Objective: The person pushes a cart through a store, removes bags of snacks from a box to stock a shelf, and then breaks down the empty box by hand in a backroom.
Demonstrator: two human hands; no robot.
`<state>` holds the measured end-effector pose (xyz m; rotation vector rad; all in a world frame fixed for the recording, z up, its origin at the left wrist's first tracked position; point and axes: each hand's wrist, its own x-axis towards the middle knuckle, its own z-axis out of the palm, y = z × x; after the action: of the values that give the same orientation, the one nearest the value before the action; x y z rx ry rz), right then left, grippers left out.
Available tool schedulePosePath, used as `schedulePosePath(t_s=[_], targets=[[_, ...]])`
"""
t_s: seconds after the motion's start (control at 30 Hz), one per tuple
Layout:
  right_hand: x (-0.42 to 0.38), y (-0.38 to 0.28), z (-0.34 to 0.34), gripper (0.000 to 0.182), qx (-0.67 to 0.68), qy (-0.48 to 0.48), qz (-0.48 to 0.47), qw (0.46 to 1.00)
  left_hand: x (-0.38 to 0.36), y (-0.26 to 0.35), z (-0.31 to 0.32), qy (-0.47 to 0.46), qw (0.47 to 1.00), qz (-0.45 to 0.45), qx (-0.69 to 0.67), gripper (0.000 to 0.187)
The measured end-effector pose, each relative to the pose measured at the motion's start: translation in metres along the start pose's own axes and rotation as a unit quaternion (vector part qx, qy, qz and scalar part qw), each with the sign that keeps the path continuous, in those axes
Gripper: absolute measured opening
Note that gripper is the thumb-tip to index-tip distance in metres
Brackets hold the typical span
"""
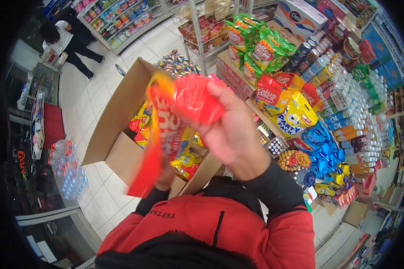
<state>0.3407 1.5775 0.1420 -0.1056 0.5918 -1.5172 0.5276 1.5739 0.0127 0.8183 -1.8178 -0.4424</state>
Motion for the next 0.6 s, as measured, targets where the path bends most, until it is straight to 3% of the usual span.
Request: schedulePosePath(t_s=[0.03,0.07,0.1,0.13,0.17,0.2,0.23,0.27,0.3,0.37,0.4,0.47,0.5,0.57,0.6], targets=[[-0.009,-0.016,-0.001,0.038,-0.031,-0.059,-0.04,0.997,0.009,0.002,-0.005,0.011,0.999,-0.028,0.015,0.037],[-0.018,-0.033,-0.004,0.042,-0.083,-0.093,-0.098,0.987,0.018,0.004,-0.003,0.103,0.981,-0.081,-0.143,0.03],[-0.028,-0.05,-0.01,0.047,-0.134,-0.124,-0.154,0.971,0.026,0.005,-0.001,0.188,0.927,-0.132,-0.296,0.023],[-0.031,-0.061,-0.022,0.052,-0.256,-0.119,-0.303,0.91,0.042,0.014,-0.01,0.144,0.952,-0.121,-0.243,0.023],[-0.035,-0.065,-0.032,0.052,-0.256,-0.117,-0.309,0.909,0.058,0.026,-0.016,0.1,0.971,-0.108,-0.189,0.023],[-0.038,-0.069,-0.042,0.047,-0.361,-0.099,-0.369,0.851,0.067,0.034,-0.008,0.097,0.971,-0.102,-0.194,0.023],[-0.042,-0.074,-0.056,0.042,-0.459,-0.076,-0.422,0.778,0.074,0.042,0.001,0.08,0.944,-0.136,-0.291,0.025],[-0.05,-0.076,-0.081,0.041,-0.504,-0.086,-0.338,0.79,0.077,0.05,0.011,0.058,0.906,-0.171,-0.384,0.026],[-0.061,-0.075,-0.106,0.041,-0.544,-0.093,-0.25,0.796,0.078,0.058,0.025,0.049,0.904,-0.169,-0.39,0.026],[-0.082,-0.058,-0.138,0.034,-0.411,-0.007,-0.267,0.872,0.076,0.075,0.059,0.08,0.825,-0.254,-0.499,0.031],[-0.091,-0.056,-0.153,0.034,-0.412,0.002,-0.271,0.87,0.072,0.08,0.074,0.079,0.824,-0.279,-0.487,0.032],[-0.108,-0.055,-0.181,0.019,-0.525,0.206,-0.405,0.719,0.052,0.071,0.104,0.042,0.92,-0.26,-0.29,0.028],[-0.118,-0.056,-0.193,0.019,-0.523,0.216,-0.409,0.716,0.04,0.065,0.116,0.013,0.955,-0.231,-0.185,0.026],[-0.14,-0.064,-0.213,0.006,-0.703,0.182,-0.54,0.426,0.023,0.068,0.146,0.047,0.968,-0.208,-0.135,0.025],[-0.151,-0.064,-0.221,0.006,-0.73,0.174,-0.539,0.383,0.012,0.053,0.163,0.052,0.954,-0.198,-0.217,0.026]])
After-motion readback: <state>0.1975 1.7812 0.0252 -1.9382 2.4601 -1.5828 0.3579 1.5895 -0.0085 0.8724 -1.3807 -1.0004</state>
